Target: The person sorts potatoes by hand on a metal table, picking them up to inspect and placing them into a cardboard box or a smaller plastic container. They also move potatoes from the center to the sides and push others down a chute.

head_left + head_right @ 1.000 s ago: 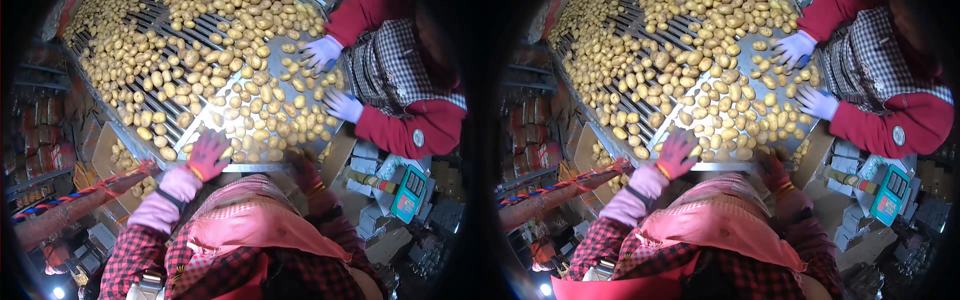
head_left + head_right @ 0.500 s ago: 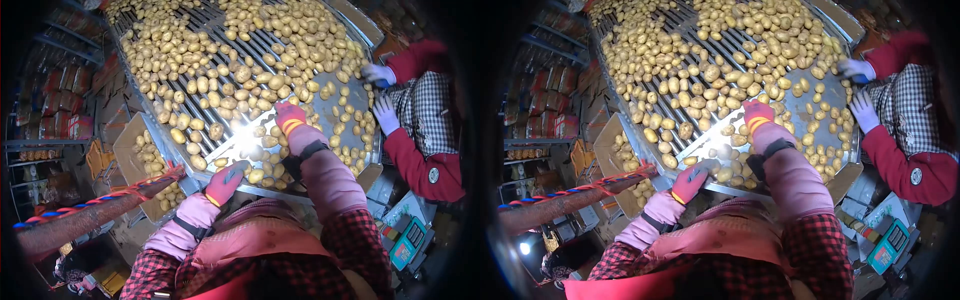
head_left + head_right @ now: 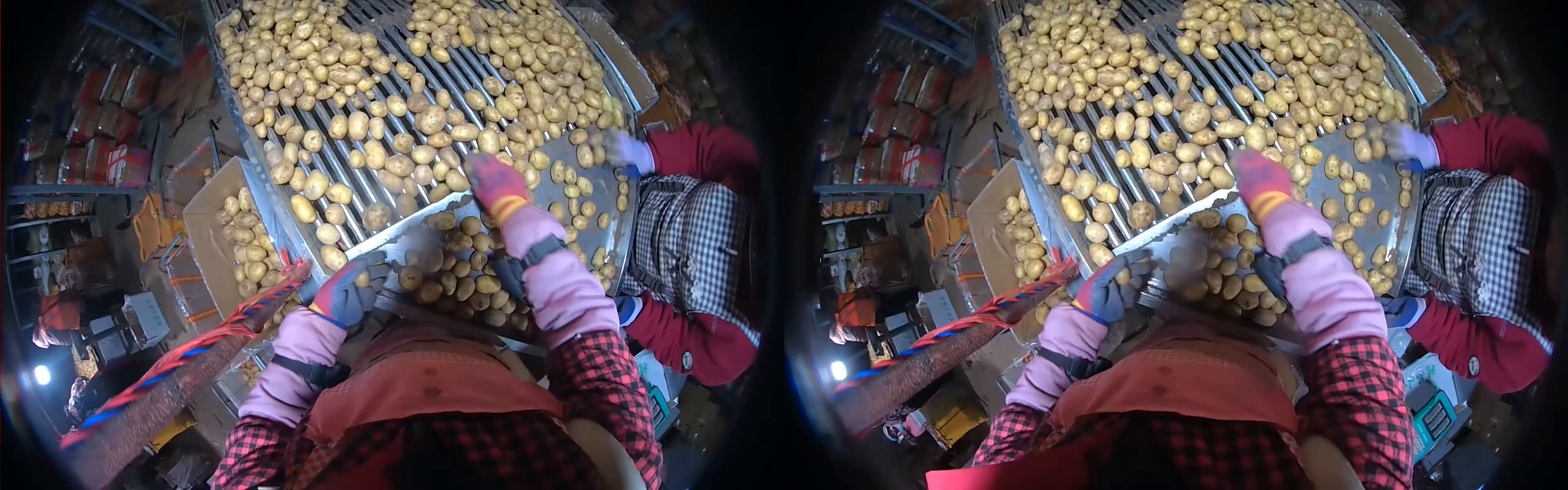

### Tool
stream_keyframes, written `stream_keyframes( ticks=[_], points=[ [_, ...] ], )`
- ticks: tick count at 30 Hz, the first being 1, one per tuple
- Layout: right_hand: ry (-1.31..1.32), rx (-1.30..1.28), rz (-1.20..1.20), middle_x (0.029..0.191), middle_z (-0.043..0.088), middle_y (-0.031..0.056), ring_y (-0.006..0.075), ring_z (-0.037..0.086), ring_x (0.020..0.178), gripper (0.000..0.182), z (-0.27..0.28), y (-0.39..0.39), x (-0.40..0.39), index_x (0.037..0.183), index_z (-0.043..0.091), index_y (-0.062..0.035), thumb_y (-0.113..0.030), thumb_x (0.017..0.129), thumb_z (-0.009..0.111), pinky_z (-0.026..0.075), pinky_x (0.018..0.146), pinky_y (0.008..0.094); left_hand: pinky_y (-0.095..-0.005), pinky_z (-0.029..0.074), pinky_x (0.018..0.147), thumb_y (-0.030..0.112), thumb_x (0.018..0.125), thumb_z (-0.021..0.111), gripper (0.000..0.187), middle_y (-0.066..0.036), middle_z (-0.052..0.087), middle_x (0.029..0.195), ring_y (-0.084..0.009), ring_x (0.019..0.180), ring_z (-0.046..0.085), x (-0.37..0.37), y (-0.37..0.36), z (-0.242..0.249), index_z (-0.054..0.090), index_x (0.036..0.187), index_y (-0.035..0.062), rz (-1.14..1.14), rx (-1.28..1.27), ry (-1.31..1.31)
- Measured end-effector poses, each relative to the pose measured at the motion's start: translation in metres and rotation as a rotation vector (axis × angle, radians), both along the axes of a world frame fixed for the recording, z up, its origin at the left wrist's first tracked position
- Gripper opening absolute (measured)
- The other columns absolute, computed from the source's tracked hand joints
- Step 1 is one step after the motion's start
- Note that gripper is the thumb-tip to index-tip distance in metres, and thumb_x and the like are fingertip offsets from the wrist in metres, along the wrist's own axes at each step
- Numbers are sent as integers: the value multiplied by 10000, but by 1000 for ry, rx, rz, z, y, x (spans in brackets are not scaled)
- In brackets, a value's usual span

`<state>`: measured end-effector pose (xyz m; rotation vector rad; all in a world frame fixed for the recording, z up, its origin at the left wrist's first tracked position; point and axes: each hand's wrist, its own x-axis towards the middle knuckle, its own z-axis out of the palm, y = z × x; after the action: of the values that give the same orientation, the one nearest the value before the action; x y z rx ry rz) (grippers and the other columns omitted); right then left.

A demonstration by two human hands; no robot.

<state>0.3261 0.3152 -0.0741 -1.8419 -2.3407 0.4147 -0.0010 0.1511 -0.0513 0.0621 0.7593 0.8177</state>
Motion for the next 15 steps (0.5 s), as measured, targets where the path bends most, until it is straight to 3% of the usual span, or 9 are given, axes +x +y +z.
stream_keyframes(
  ticks=[2,3,4,6,8,10,13,15],
  points=[
    [27,-126,-204,1152,637,130,325,609,1049,351,5,-12,29,1211,611,-153,-222,867,624,489,920,406,-213,492,772,275,1034,365,477,-163,559,1278,-151,987,555,-10,-7,5,416,1395,-34,-14,-2,73],
    [99,-49,-211,1139,640,127,326,613,1037,329,11,-13,27,1197,622,-152,-209,873,619,494,910,399,-211,490,785,277,1040,338,483,-164,560,1277,-150,998,554,-17,-10,5,411,1394,-45,-21,-3,112],
    [174,23,-222,1127,644,125,327,617,1026,309,18,-16,26,1183,632,-152,-196,878,615,498,901,391,-201,477,835,261,1048,277,491,-160,558,1282,-147,1071,552,-28,-15,-9,393,1402,-59,-41,115,-11],
    [319,180,-167,1091,655,121,331,628,992,236,19,-12,10,1127,662,-143,-173,901,600,510,868,364,-182,467,846,247,1047,266,477,-150,562,1283,-137,1082,557,-26,-10,-5,420,1390,-48,-344,689,557],
    [215,76,-74,1140,627,116,321,621,1020,339,3,-1,-8,1196,617,-188,-149,859,621,506,868,392,-191,465,860,216,1041,272,455,-139,568,1280,-142,1084,562,-27,-11,-5,448,1374,-40,-492,894,792],
    [-35,-76,-24,1239,572,99,313,605,1060,458,-11,11,-21,1242,572,-238,-113,806,635,504,868,413,-227,471,874,169,1020,303,424,-131,576,1270,-161,1078,567,-29,-15,-8,480,1347,-33,-473,784,717],
    [-103,-229,-34,1247,565,97,312,596,1072,459,-14,15,-22,1231,571,-228,-122,791,651,502,879,408,-275,470,892,102,957,376,380,-130,587,1242,-185,1076,573,-30,-18,5,541,1276,-21,-418,783,703],
    [-161,40,-6,1215,556,100,316,574,1101,435,-27,-13,-20,1189,588,-238,-183,769,689,495,880,435,-306,468,904,57,910,431,356,-132,594,1221,-200,1075,576,-24,-18,14,585,1224,-13,-369,831,690]
  ],
)
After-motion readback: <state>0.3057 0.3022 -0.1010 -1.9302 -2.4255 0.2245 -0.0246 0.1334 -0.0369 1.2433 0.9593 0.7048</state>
